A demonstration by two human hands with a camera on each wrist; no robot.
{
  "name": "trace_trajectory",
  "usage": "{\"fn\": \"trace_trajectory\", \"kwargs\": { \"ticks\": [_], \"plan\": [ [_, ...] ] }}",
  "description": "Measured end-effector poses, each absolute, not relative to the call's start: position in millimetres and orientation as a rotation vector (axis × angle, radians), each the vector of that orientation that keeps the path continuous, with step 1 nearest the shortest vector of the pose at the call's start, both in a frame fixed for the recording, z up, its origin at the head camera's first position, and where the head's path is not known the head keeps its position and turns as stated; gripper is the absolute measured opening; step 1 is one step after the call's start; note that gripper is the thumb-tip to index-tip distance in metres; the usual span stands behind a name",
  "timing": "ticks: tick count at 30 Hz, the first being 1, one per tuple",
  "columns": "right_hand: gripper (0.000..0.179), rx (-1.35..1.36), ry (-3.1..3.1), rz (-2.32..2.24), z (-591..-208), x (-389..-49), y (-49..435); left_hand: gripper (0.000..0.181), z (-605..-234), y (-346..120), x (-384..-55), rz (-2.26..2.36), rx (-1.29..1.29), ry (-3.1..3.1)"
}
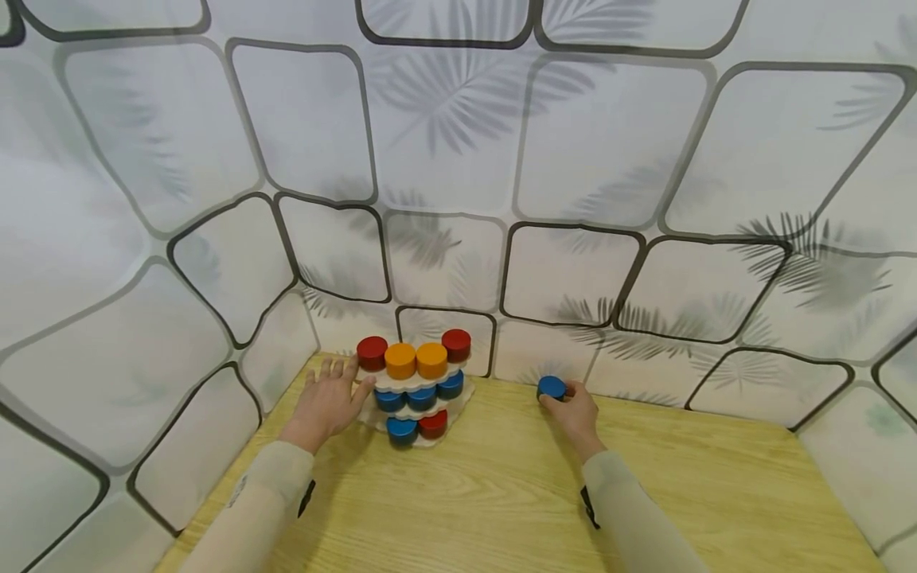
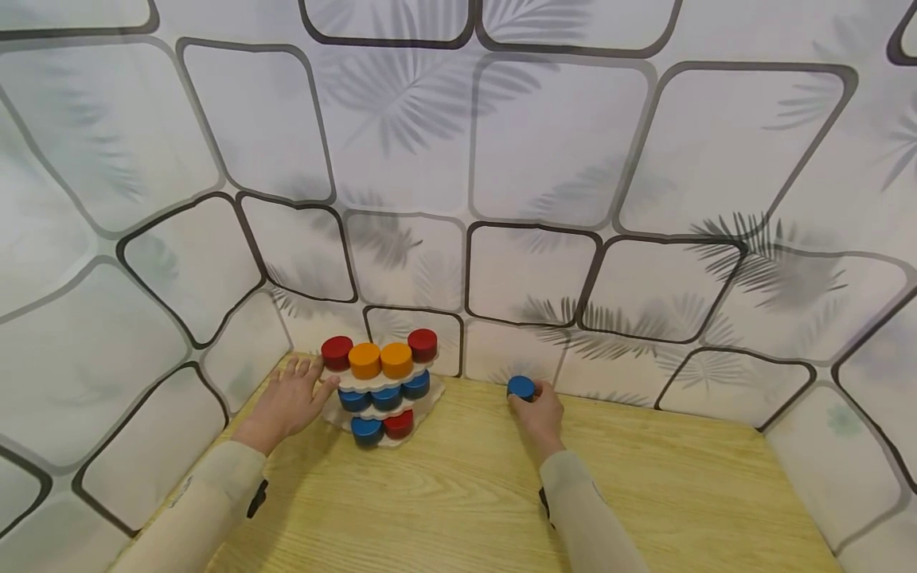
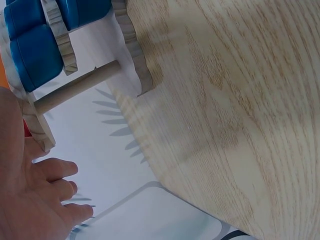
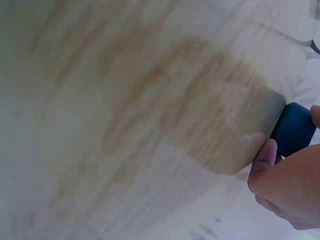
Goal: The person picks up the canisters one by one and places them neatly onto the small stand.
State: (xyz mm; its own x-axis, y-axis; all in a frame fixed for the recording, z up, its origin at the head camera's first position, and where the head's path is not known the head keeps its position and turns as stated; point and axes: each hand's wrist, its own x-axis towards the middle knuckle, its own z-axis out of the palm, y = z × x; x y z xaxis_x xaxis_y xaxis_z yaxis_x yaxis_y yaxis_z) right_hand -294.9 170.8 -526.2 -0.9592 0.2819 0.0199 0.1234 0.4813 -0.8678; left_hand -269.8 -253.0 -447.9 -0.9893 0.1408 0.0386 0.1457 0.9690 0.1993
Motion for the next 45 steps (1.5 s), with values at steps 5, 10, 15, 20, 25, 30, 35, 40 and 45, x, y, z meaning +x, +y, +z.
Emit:
{"fn": "trace_trajectory", "kwargs": {
  "ticks": [5,10,15,20,25,30,35,40,45],
  "plan": [
    [0.061,-0.346,-2.552,1.470,-525.8,-293.8,168.5,0.075,-447.8,-252.9,-269.1,-0.320,-0.221,-3.094],
    [0.059,-0.322,-2.556,1.446,-526.7,-294.8,164.7,0.075,-447.4,-252.4,-268.6,-0.318,-0.223,-3.092],
    [0.057,-0.269,-2.568,1.454,-525.4,-291.7,158.4,0.074,-447.2,-252.1,-268.2,-0.315,-0.222,-3.090],
    [0.057,-0.218,-2.565,1.510,-525.7,-287.9,150.9,0.073,-446.9,-252.2,-267.3,-0.308,-0.235,-3.083],
    [0.059,-0.175,-2.581,1.501,-528.4,-288.1,146.4,0.073,-447.0,-252.1,-266.9,-0.309,-0.239,-3.082],
    [0.059,-0.115,-2.568,1.484,-524.7,-283.7,139.4,0.073,-446.8,-251.7,-266.9,-0.308,-0.238,-3.086],
    [0.060,-0.046,-2.549,1.469,-525.8,-281.1,130.7,0.073,-446.1,-251.6,-266.5,-0.311,-0.235,-3.088],
    [0.058,-0.032,-2.541,1.547,-527.2,-281.9,122.3,0.074,-445.9,-251.8,-266.1,-0.313,-0.237,-3.086],
    [0.054,0.012,-2.546,1.549,-527.2,-282.4,113.5,0.074,-446.5,-251.9,-266.9,-0.302,-0.240,-3.087]
  ]
}}
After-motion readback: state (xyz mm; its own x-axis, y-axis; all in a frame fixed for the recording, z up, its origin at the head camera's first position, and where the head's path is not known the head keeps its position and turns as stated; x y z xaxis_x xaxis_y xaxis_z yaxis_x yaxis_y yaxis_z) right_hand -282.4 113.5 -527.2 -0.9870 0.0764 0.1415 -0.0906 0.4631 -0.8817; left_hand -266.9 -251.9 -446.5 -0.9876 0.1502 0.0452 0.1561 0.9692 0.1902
